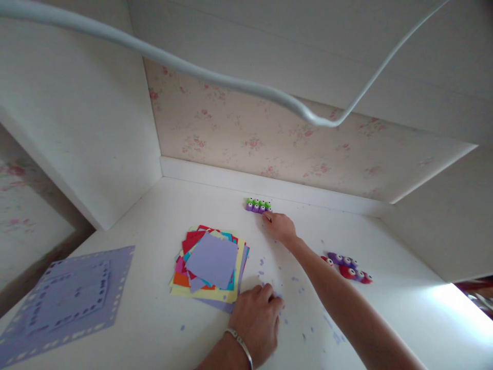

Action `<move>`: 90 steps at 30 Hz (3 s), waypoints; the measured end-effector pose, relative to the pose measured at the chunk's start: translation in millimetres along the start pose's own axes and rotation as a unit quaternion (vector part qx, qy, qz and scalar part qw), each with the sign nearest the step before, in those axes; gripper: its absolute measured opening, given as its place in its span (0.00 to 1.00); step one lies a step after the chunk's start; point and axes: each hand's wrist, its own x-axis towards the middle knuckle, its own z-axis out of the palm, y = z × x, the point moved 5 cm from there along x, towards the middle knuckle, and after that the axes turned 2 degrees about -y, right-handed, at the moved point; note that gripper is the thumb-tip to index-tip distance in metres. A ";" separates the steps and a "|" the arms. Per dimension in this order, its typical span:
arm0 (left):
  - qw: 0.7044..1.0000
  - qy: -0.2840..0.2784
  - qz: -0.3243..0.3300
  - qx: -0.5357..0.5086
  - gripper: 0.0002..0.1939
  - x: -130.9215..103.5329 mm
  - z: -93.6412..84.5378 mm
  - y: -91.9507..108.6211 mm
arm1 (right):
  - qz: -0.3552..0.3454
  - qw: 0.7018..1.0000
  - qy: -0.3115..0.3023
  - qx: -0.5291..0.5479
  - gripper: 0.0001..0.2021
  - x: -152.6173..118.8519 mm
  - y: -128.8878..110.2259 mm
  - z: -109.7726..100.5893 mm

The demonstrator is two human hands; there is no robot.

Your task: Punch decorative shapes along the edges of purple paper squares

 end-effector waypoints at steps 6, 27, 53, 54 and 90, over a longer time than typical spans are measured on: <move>1.000 -0.001 0.000 -0.007 0.11 -0.6 0.9 -0.6 | 0.023 1.000 0.011 0.003 0.18 -3.5 10.1 -1.3; 1.000 -0.013 -0.004 0.010 0.12 2.5 1.1 -0.1 | 0.011 0.999 -0.013 0.031 0.15 -73.3 122.3 -43.3; 1.000 0.001 -0.001 0.001 0.11 1.9 1.8 -0.2 | -0.044 0.998 0.001 0.047 0.12 4.7 72.5 -11.3; 1.000 0.002 -0.001 0.001 0.11 1.8 2.3 -0.6 | -0.043 0.998 0.004 0.049 0.12 10.6 68.0 -10.0; 1.000 0.006 0.002 0.008 0.14 2.0 0.6 1.8 | 0.004 0.996 -0.090 0.013 0.14 -99.3 221.8 -32.6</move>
